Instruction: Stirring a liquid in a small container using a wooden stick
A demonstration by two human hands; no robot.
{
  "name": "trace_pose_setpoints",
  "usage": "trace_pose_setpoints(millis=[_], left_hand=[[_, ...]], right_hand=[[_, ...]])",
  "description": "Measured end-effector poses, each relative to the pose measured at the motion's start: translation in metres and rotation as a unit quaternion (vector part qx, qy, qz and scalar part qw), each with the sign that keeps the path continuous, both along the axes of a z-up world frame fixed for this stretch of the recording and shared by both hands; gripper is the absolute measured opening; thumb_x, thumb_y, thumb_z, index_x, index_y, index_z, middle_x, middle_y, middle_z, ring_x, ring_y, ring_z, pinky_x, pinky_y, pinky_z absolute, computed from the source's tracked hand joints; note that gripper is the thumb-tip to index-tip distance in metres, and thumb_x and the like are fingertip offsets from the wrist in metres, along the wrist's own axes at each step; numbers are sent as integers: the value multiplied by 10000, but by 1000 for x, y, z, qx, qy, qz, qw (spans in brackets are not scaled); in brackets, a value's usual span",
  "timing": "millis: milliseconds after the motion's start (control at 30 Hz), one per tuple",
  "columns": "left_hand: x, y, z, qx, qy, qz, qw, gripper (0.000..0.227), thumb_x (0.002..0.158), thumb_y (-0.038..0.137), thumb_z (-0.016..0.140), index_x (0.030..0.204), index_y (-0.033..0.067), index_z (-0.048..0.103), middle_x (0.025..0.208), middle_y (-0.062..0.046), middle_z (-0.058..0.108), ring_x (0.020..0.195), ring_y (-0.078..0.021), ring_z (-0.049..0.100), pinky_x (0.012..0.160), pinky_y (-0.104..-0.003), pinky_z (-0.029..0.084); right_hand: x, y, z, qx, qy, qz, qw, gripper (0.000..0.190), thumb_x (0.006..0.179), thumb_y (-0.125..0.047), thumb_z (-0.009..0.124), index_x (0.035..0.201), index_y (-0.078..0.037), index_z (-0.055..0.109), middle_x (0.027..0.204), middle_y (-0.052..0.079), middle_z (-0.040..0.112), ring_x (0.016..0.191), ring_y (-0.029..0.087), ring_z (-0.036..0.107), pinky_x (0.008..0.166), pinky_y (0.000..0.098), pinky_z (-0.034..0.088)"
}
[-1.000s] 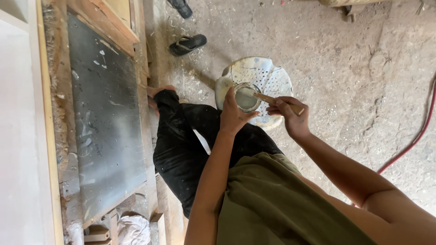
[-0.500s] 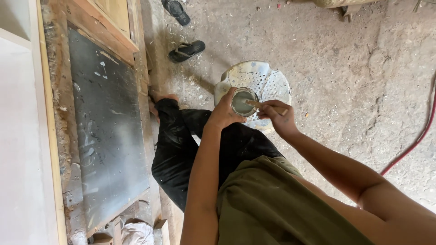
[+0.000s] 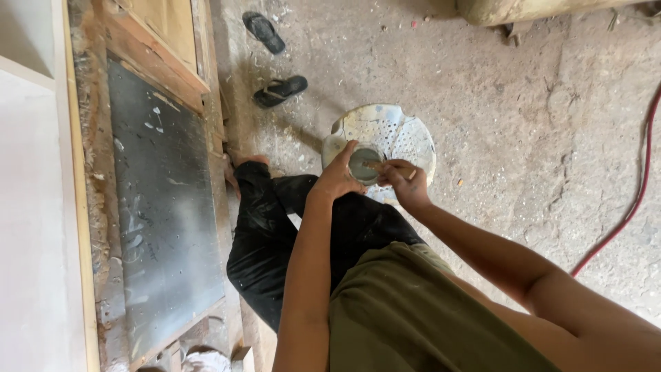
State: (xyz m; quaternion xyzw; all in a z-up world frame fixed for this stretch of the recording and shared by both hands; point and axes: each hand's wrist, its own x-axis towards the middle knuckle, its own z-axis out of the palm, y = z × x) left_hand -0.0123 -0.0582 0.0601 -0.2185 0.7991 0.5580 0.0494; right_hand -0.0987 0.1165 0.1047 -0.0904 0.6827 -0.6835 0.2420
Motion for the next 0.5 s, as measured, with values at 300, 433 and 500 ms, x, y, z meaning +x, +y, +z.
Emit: trace_pose_setpoints(millis=[300, 433, 500], left_hand=[[15, 26, 20, 10, 62, 63, 996, 1343, 745, 475, 940, 1663, 114, 29, 1629, -295, 235, 1499, -512, 254, 1204, -657, 328], [10, 25, 29, -8, -8, 78, 997, 1346, 615, 558, 959, 1659, 218, 182, 1631, -194, 351, 1497, -382, 362, 1240, -516, 348], [8, 23, 29, -7, -1, 94, 996, 1334, 584, 573, 964, 1647, 231, 235, 1621, -171, 398, 1483, -378, 395, 1227, -518, 367]], right_hand=[[-18, 44, 19, 60, 193, 182, 962, 257, 878, -145, 783, 1123, -69, 799, 1006, 197, 772, 1009, 366, 732, 828, 494, 582], [-9, 58, 49, 42, 271, 162, 948, 251, 880, -153, 811, 1119, -79, 805, 1019, 168, 775, 1008, 350, 742, 850, 467, 589], [-6, 57, 58, 14, 288, 143, 947, 261, 870, -119, 824, 1121, -52, 801, 1028, 181, 766, 1008, 356, 743, 857, 474, 587]])
